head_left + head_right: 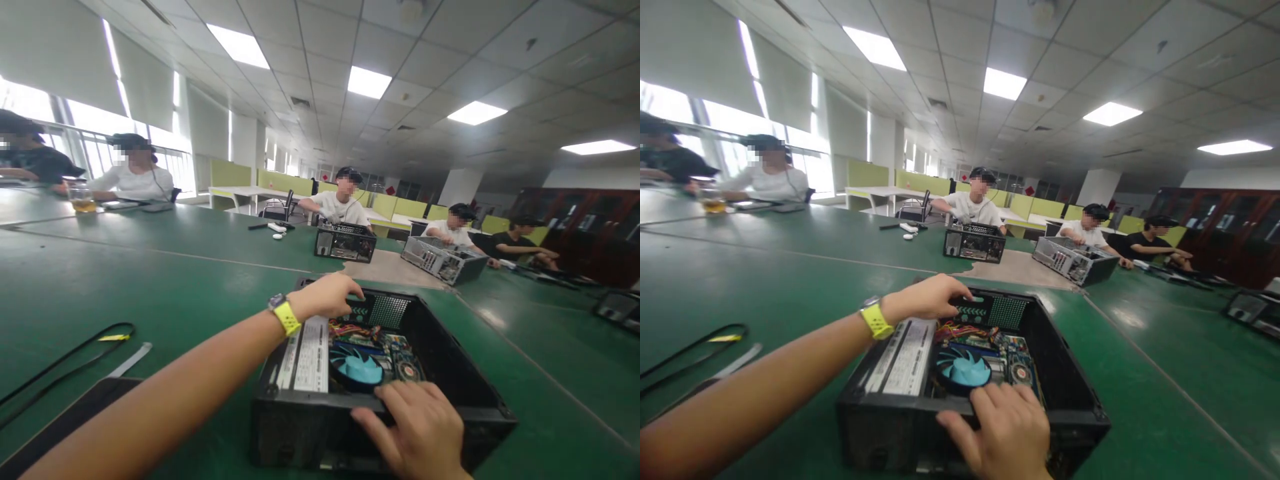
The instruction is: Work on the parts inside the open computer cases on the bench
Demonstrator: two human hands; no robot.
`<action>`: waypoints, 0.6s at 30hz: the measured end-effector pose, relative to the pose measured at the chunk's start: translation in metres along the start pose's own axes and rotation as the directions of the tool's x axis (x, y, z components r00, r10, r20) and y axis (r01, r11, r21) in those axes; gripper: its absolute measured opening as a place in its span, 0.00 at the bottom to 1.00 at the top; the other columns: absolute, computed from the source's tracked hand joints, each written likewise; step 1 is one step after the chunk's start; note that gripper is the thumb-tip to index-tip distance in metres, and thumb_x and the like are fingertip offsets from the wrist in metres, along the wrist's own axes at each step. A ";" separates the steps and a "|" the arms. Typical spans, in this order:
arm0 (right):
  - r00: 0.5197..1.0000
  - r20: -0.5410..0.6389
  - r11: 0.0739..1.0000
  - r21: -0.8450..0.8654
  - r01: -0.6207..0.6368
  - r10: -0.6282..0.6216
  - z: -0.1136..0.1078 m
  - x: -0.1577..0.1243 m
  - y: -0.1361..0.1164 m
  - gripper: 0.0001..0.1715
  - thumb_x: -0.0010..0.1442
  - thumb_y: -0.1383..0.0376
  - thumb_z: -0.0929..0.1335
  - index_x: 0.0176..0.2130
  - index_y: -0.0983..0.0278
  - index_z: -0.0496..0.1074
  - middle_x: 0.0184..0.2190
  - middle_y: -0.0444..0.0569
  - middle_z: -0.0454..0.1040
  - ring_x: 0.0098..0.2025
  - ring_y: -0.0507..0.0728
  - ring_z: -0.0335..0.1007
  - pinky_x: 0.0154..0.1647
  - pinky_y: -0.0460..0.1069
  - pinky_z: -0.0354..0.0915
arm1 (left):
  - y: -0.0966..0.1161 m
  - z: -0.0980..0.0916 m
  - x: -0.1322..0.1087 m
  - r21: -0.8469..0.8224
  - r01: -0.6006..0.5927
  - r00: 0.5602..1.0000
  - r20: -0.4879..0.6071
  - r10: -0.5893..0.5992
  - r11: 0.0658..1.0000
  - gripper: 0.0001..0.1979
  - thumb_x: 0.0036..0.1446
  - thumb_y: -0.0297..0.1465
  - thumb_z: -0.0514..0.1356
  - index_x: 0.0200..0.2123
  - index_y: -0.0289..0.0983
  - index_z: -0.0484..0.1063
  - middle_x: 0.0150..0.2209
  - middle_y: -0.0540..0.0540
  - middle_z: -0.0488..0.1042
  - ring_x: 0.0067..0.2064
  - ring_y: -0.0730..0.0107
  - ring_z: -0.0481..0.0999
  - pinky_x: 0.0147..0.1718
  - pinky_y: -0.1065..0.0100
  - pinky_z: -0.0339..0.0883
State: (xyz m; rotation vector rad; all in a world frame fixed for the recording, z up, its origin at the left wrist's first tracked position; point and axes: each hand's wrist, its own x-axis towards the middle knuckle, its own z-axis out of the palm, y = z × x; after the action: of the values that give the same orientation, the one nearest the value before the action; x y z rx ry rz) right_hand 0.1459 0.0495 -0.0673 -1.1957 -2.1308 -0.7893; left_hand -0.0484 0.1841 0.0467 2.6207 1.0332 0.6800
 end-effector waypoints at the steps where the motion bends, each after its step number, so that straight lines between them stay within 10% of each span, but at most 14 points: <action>1: 0.998 0.028 0.998 0.013 -0.053 0.053 0.007 0.007 -0.003 0.23 0.57 0.45 0.63 0.27 0.59 0.70 0.21 0.44 0.71 0.27 0.53 0.65 0.34 0.51 0.50 | 0.003 0.002 0.003 0.099 0.000 1.000 -0.018 0.002 0.995 0.18 0.43 0.23 0.59 0.41 0.34 0.75 0.41 0.41 0.77 0.42 0.63 0.74 0.46 0.62 0.65; 6: 0.978 0.160 0.991 0.001 -0.134 0.132 0.050 0.053 0.006 0.30 0.60 0.43 0.56 0.25 0.61 0.68 0.23 0.45 0.72 0.29 0.53 0.66 0.35 0.51 0.48 | 0.008 -0.022 -0.024 0.019 0.020 0.956 -0.295 -0.013 1.000 0.14 0.50 0.31 0.58 0.42 0.36 0.74 0.43 0.44 0.76 0.44 0.65 0.73 0.47 0.64 0.63; 11: 0.829 0.421 0.917 -0.017 -0.398 0.367 0.102 0.151 0.031 0.28 0.62 0.47 0.57 0.39 0.66 0.71 0.39 0.57 0.73 0.44 0.63 0.67 0.45 0.56 0.52 | 0.050 0.011 -0.069 -0.274 0.068 0.690 -0.681 -0.243 0.959 0.08 0.56 0.33 0.54 0.33 0.38 0.72 0.34 0.48 0.74 0.35 0.71 0.70 0.37 0.70 0.63; 15: 0.820 0.397 0.887 0.031 -0.461 0.412 0.116 0.196 -0.002 0.28 0.59 0.61 0.63 0.54 0.77 0.60 0.55 0.73 0.59 0.58 0.72 0.51 0.53 0.65 0.48 | 0.058 0.084 -0.102 -0.424 0.348 0.703 -0.472 -0.531 0.836 0.08 0.54 0.35 0.54 0.26 0.39 0.69 0.23 0.50 0.67 0.27 0.72 0.64 0.29 0.69 0.57; 18: 0.893 0.407 0.933 0.205 -0.295 0.193 0.102 0.163 -0.045 0.26 0.56 0.61 0.66 0.54 0.62 0.62 0.54 0.54 0.64 0.56 0.61 0.56 0.55 0.55 0.52 | 0.047 0.125 -0.132 -0.470 0.589 0.662 -0.186 -0.726 0.657 0.09 0.52 0.37 0.55 0.25 0.39 0.68 0.16 0.55 0.56 0.21 0.74 0.56 0.24 0.68 0.49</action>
State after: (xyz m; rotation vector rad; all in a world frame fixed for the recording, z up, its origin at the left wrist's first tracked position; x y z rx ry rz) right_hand 0.0155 0.1924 -0.0288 -1.5285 -2.2312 -0.1573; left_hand -0.0424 0.0525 -0.0866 1.6058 1.6596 1.0439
